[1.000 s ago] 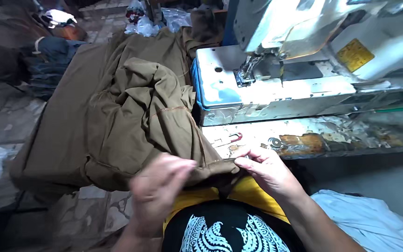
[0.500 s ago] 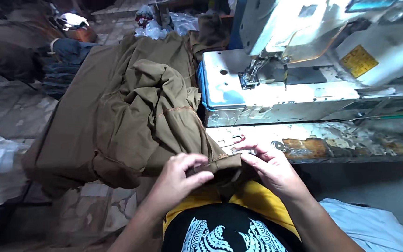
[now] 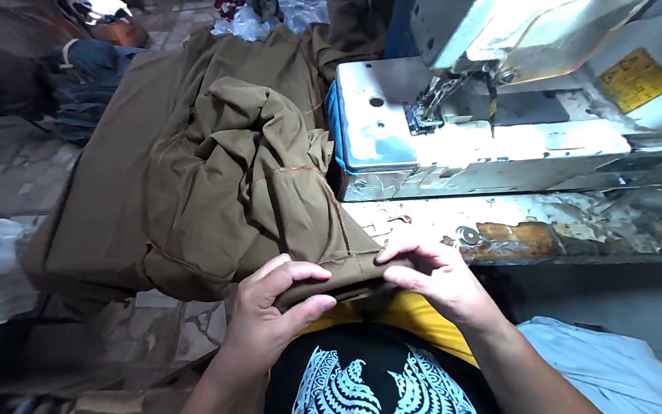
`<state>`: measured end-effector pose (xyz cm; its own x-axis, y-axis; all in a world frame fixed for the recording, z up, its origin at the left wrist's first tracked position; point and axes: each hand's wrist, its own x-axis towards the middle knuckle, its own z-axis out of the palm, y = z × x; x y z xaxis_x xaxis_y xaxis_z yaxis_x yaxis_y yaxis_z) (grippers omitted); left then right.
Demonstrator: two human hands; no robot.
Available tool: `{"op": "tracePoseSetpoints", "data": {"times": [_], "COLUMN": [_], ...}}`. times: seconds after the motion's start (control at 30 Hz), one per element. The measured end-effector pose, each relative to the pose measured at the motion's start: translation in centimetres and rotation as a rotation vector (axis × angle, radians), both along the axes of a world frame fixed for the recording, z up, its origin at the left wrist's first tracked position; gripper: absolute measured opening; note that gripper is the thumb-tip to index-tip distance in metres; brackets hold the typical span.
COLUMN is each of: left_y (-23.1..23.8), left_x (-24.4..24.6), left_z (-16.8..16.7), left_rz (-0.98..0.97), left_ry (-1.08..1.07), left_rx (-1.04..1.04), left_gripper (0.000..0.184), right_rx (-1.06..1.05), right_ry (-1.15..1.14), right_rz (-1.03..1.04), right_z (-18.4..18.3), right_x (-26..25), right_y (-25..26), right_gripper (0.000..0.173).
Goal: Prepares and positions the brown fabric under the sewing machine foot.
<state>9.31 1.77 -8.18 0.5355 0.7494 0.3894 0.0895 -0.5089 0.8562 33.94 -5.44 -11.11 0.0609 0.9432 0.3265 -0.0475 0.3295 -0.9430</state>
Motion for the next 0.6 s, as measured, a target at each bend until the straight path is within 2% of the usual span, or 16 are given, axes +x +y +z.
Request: {"op": "tracePoseSetpoints", "data": {"times": [0.07,0.13,0.33,0.43,0.53,0.6], "left_y": [-0.2,-0.5,-2.0,-2.6,-2.4,-1.4], "left_x": [-0.2,-0.2,-0.9,-1.0,-0.7,0.0], "left_z": [-0.1,-0.2,0.2,0.6,0.7,1.3], "left_rz": [0.076,0.145,0.172,0.157,0.192,0.197], "left_ry": [0.091,0.086,-0.016,-0.073,-0.097,-0.075], "left_rx": [0.175,0.304,0.569,0.622,0.620,0.514], "left_gripper": [0.024,0.018,0.014,0.013,0.012,0.013], "right_rx": [-0.010,-0.018,0.204,0.368,0.404,0.385], "right_ry": [-0.009,-0.068,-0.498,-0.593,-0.614,-0.639], "right_rz": [0.011,-0.037,-0.373,-0.469,-0.438,-0.395], "right_z": [0.3,0.4,-0.2,-0.4,-0.1,0.1], "right_x": [-0.1,-0.5,-1.7,-1.9,-1.6,-0.9], "right_y": [-0.4,-0.9,-2.2,-2.6,-2.7,-2.3], "right_gripper": [0.021,0.024,0.024,0.024,0.029,0.033]}}
